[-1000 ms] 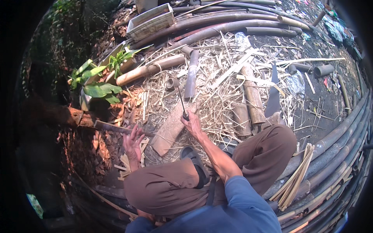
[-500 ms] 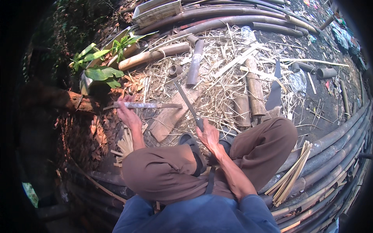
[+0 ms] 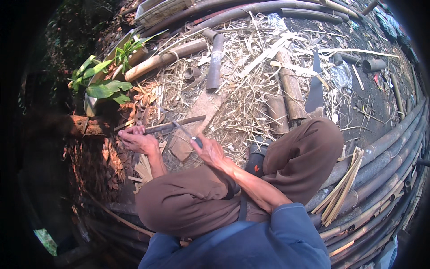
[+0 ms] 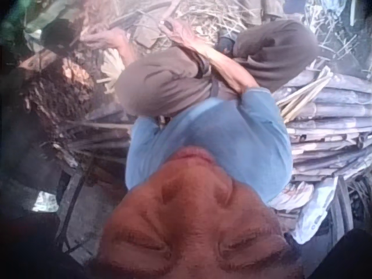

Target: The person sits on the ground and uses a machete to split bamboo strips into thinner pieces. They repeatedly position the bamboo, strike it with the machete, and set the split pieces aside.

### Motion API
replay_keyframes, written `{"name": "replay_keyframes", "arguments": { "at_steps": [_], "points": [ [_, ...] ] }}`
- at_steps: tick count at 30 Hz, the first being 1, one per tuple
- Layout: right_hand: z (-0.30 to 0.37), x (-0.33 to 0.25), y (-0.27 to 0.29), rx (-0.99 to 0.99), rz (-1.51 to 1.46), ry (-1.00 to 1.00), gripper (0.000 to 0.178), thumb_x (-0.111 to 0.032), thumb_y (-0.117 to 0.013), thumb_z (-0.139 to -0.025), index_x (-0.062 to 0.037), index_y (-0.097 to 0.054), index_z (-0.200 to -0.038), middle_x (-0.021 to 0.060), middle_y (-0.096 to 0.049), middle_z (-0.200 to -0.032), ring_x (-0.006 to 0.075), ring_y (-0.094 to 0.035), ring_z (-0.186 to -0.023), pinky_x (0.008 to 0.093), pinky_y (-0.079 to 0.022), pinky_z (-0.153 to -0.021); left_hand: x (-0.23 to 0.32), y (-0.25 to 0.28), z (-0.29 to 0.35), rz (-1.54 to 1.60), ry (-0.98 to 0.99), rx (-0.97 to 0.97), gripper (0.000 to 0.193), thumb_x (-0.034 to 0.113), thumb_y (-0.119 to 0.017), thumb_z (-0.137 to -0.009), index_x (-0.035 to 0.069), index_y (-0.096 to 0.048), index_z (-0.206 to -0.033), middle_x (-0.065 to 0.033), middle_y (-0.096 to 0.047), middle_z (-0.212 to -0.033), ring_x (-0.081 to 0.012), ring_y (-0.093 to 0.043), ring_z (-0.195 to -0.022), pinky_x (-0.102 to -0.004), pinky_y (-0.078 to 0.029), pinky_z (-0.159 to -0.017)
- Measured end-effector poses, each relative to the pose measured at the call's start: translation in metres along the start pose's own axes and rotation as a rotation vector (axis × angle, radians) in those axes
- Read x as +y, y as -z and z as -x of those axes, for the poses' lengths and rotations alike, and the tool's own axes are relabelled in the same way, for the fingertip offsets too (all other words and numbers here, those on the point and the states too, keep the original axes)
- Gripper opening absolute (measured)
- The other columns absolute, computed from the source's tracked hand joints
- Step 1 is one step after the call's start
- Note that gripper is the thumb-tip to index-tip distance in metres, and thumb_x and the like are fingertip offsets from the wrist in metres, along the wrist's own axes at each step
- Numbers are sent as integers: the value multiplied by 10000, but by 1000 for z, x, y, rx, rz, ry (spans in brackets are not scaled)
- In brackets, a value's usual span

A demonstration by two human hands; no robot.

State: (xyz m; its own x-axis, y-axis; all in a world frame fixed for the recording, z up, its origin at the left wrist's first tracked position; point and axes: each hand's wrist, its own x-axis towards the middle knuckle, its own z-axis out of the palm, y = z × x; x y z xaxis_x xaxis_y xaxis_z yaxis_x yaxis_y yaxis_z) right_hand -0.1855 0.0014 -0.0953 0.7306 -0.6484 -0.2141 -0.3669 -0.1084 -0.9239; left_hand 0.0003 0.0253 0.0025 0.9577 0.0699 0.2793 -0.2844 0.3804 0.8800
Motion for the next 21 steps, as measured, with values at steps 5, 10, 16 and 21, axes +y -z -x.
{"name": "replay_keyframes", "arguments": {
  "at_steps": [5, 10, 16, 21],
  "points": [
    [-9, 56, 7, 14, 186, -247, 424, -458, -520, -966, -41, -564, -1028, 229, -654, -722, 444, -659, -703, 516, -502, -618, 4, -5, 13, -60, -48, -48, 438, 378, -445, -1035, 67, -384, -733, -1, -338, -589, -123, -336, -522, -272, -320, -494],
    [-6, 101, 7, 163, 107, -230, 495, -485, -459, -983, -5, -578, -961, 296, -629, -771, 482, -631, -786, 545, -471, -709, 9, -10, 13, 140, 91, -193, 387, 390, -460, -1020, 61, -467, -817, -10, -413, -666, -111, -404, -615, -263, -369, -591],
    [-13, 106, 14, 134, 147, -301, 499, -490, -425, -994, -18, -578, -1044, 343, -646, -895, 532, -615, -926, 582, -462, -810, -5, -4, -22, 401, 325, -305, 222, 269, -499, -954, 106, -503, -802, 0, -450, -720, -122, -427, -687, -256, -362, -711],
    [-4, 36, 9, 74, -132, -186, 437, -484, -501, -989, -50, -546, -967, 121, -521, -581, 245, -532, -521, 443, -405, -502, -10, -9, -13, 395, 172, -114, 205, 252, -564, -900, 126, -469, -769, -3, -456, -767, -120, -420, -746, -270, -337, -772]
  ]
}}
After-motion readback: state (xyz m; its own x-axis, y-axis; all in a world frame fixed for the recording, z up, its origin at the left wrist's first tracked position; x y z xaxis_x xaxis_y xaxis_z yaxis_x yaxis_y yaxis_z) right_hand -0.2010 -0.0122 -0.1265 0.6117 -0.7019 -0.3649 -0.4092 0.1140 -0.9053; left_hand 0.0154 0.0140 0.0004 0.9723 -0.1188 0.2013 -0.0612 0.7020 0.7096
